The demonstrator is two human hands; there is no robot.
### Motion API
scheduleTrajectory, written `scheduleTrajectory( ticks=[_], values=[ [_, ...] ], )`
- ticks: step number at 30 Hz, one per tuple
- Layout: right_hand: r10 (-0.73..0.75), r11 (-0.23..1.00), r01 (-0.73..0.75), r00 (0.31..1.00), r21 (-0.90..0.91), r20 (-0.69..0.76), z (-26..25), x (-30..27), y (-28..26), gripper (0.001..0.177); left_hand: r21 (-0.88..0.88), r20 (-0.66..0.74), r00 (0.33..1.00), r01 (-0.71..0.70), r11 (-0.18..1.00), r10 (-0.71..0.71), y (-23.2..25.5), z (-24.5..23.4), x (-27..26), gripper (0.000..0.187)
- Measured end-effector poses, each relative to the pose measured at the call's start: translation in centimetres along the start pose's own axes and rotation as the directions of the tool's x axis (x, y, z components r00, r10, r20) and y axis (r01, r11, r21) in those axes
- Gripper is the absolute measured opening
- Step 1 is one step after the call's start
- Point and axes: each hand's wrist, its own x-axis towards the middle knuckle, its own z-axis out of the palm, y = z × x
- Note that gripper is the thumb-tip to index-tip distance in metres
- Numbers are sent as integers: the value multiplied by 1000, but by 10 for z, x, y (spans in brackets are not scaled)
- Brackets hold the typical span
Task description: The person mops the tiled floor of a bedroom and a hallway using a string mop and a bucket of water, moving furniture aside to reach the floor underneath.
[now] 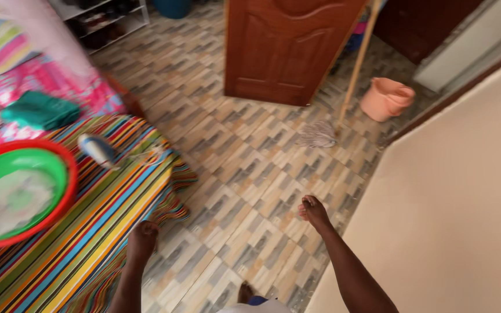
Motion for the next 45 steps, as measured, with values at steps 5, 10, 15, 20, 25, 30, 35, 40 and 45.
scheduleTrajectory(
  ticks=[5, 10, 15, 20, 25, 30, 35, 40, 45],
  values=[
    [-82, 996, 75, 985, -45, -154, -122, 73, -31, 40, -118, 155, 975, -139, 983, 157, 102, 93, 61, 15],
    [-96, 995, 88, 980, -53, -175, -193, 133, -26, 37, -51, 277, 945, -166, 985, 174, 166, 162, 128, 12],
    [26, 999, -30, 986, -23, -165, -248, 197, -16, 34, -197, 409, 909, 7, 980, 76, 223, 250, 203, 9],
    [196, 968, -223, 958, -112, -211, -319, 258, -37, 29, -180, 466, 880, 199, 963, -95, 318, 352, 292, 8],
    [3, 990, -47, 953, -137, -303, -396, 337, -82, 27, -277, 527, 820, -83, 957, 224, 431, 462, 366, 6],
    [100, 977, -146, 956, -154, -276, -446, 436, -119, 28, -158, 535, 767, -321, 934, 354, 551, 546, 407, 8],
    [35, 947, -78, 989, -311, -143, -494, 611, -113, 29, -120, 534, 810, -214, 970, 244, 619, 612, 426, 10],
    [-258, 891, 206, 963, -405, -78, -529, 830, -135, 48, 8, 492, 870, -6, 1000, 1, 642, 680, 442, 13],
    [-573, 779, 453, 795, -433, -199, -538, 991, -249, 107, 23, 426, 888, 180, 983, -173, 687, 710, 429, 12]
  ],
)
